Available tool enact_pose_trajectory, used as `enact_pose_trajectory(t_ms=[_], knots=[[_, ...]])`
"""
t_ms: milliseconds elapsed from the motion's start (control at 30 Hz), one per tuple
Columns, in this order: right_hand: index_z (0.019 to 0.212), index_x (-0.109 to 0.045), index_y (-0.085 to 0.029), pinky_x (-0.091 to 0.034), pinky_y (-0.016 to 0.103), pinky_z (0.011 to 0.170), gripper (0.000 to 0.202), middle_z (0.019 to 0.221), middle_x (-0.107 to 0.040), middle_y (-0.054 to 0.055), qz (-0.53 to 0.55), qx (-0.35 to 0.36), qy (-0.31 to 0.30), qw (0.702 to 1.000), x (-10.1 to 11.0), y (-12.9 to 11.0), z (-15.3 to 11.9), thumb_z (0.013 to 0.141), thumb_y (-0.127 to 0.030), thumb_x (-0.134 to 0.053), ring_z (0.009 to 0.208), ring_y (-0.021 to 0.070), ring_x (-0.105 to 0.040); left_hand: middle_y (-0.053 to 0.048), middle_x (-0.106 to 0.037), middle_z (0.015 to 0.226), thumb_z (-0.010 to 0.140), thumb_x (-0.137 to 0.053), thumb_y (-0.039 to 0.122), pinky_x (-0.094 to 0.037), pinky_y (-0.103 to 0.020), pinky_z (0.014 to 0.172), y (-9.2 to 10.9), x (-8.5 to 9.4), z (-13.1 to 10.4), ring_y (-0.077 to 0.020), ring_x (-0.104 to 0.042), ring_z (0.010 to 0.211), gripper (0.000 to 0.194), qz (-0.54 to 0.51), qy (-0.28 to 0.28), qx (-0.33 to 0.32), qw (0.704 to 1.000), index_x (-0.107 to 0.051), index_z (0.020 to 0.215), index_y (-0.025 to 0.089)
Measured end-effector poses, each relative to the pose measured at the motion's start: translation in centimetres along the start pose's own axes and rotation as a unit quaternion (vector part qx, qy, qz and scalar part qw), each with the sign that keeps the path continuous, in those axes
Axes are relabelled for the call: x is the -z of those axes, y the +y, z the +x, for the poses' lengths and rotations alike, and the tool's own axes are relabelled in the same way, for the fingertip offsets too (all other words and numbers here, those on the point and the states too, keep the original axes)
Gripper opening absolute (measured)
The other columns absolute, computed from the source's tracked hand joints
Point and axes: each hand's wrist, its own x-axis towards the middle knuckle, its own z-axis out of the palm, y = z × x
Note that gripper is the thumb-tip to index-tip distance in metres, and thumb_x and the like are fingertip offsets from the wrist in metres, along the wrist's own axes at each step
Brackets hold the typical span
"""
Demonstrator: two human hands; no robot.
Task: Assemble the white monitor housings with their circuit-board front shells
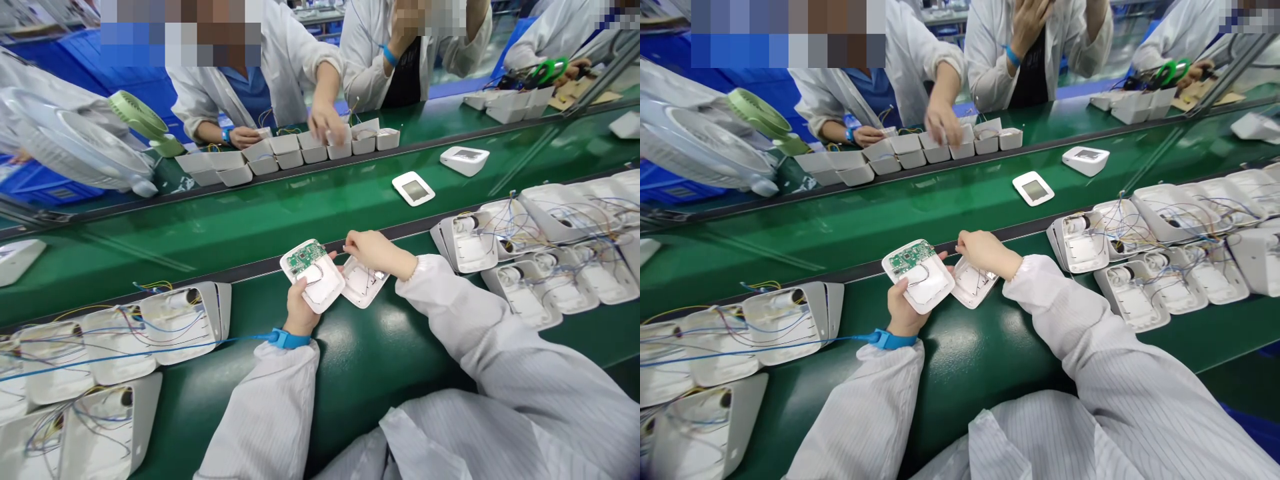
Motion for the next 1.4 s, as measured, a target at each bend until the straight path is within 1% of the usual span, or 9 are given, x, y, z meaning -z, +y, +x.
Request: enact_pose_trajectory(t_ms=[100, 200, 367, 533, 733, 967, 1100, 1200, 1400], knots=[[0.097, -0.066, -0.014, -0.042, 0.031, 0.066, 0.021, 0.089, -0.072, 0.014, -0.059, -0.044, -0.050, 0.996, 0.3, 0.0, -0.5, 0.094, -0.027, -0.050, 0.079, 0.0248, -0.066, -0.017, -0.064, 0.127, 0.073, -0.056, 0.046, -0.053, -0.056, 0.093, 0.1, 0.1, 0.0, -0.0397, -0.063, 0.113, 0.058, -0.005, -0.008, 0.010, 1.000, -0.061, 0.121, 0.014], [0.086, -0.068, -0.016, -0.041, 0.030, 0.066, 0.014, 0.088, -0.072, 0.012, -0.048, -0.037, -0.066, 0.996, 0.8, -0.3, -1.1, 0.089, -0.026, -0.058, 0.079, 0.0240, -0.066, -0.018, -0.063, 0.128, 0.072, -0.063, 0.038, -0.054, -0.055, 0.093, 0.1, 0.0, -0.1, -0.0393, -0.064, 0.112, 0.055, -0.009, -0.015, 0.010, 1.000, -0.060, 0.122, 0.015], [0.080, -0.067, -0.018, -0.039, 0.025, 0.067, 0.009, 0.083, -0.072, 0.003, 0.101, 0.071, -0.030, 0.992, 1.4, -1.1, -1.4, 0.086, -0.015, -0.060, 0.075, 0.0151, -0.063, -0.015, -0.063, 0.129, 0.069, -0.068, 0.029, -0.056, -0.052, 0.092, 0.1, -0.1, -0.2, -0.0377, -0.063, 0.114, 0.051, 0.000, -0.007, 0.011, 1.000, -0.062, 0.118, 0.016], [0.088, -0.066, -0.018, -0.040, 0.023, 0.068, 0.005, 0.082, -0.072, 0.001, 0.212, 0.064, 0.022, 0.975, 1.2, -1.4, -1.1, 0.088, -0.020, -0.062, 0.075, 0.0124, -0.064, -0.013, -0.072, 0.110, 0.069, -0.061, 0.035, -0.055, -0.056, 0.092, 0.3, 0.1, -0.1, -0.0390, -0.064, 0.111, 0.051, -0.003, 0.000, 0.018, 1.000, -0.063, 0.116, 0.015], [0.091, -0.070, -0.017, -0.039, 0.026, 0.071, 0.016, 0.089, -0.074, 0.005, 0.072, 0.068, 0.052, 0.994, -0.1, -1.2, -0.7, 0.093, -0.027, -0.058, 0.081, 0.0169, -0.066, -0.013, -0.072, 0.107, 0.067, -0.062, 0.035, -0.053, -0.056, 0.093, 0.3, 0.0, -0.2, -0.0390, -0.064, 0.111, 0.056, -0.025, 0.004, 0.004, 1.000, -0.060, 0.120, 0.014], [0.092, -0.072, -0.018, -0.039, 0.027, 0.071, 0.015, 0.092, -0.074, 0.005, 0.009, 0.091, 0.027, 0.995, 0.9, -1.3, -1.1, 0.091, -0.020, -0.057, 0.083, 0.0178, -0.066, -0.014, -0.073, 0.108, 0.068, -0.066, 0.032, -0.055, -0.053, 0.092, 0.0, 0.0, -0.2, -0.0378, -0.065, 0.109, 0.055, -0.036, 0.003, -0.009, 0.999, -0.062, 0.119, 0.015], [0.088, -0.070, -0.018, -0.040, 0.025, 0.069, 0.012, 0.085, -0.073, 0.002, 0.080, 0.094, 0.058, 0.991, 0.6, -1.4, -1.1, 0.087, -0.015, -0.058, 0.077, 0.0143, -0.064, -0.013, -0.073, 0.106, 0.068, -0.066, 0.032, -0.055, -0.052, 0.092, -0.1, 0.0, -0.1, -0.0373, -0.066, 0.108, 0.054, -0.038, 0.008, -0.013, 0.999, -0.063, 0.119, 0.015], [0.082, -0.069, -0.018, -0.042, 0.023, 0.067, 0.005, 0.080, -0.073, 0.000, 0.160, 0.062, 0.058, 0.983, 0.2, -1.3, -0.9, 0.083, -0.018, -0.064, 0.073, 0.0120, -0.064, -0.013, -0.074, 0.104, 0.068, -0.067, 0.031, -0.055, -0.053, 0.092, -0.1, 0.0, -0.1, -0.0375, -0.066, 0.107, 0.054, -0.045, 0.004, -0.018, 0.999, -0.063, 0.119, 0.015], [0.083, -0.071, -0.018, -0.043, 0.024, 0.066, 0.006, 0.078, -0.073, 0.001, 0.190, 0.011, 0.057, 0.980, 0.5, -1.2, -0.8, 0.079, -0.019, -0.068, 0.073, 0.0132, -0.066, -0.013, -0.072, 0.110, 0.067, -0.068, 0.030, -0.056, -0.052, 0.091, 0.0, -0.2, -0.1, -0.0376, -0.066, 0.109, 0.056, -0.051, -0.003, -0.020, 0.998, -0.062, 0.121, 0.016]])
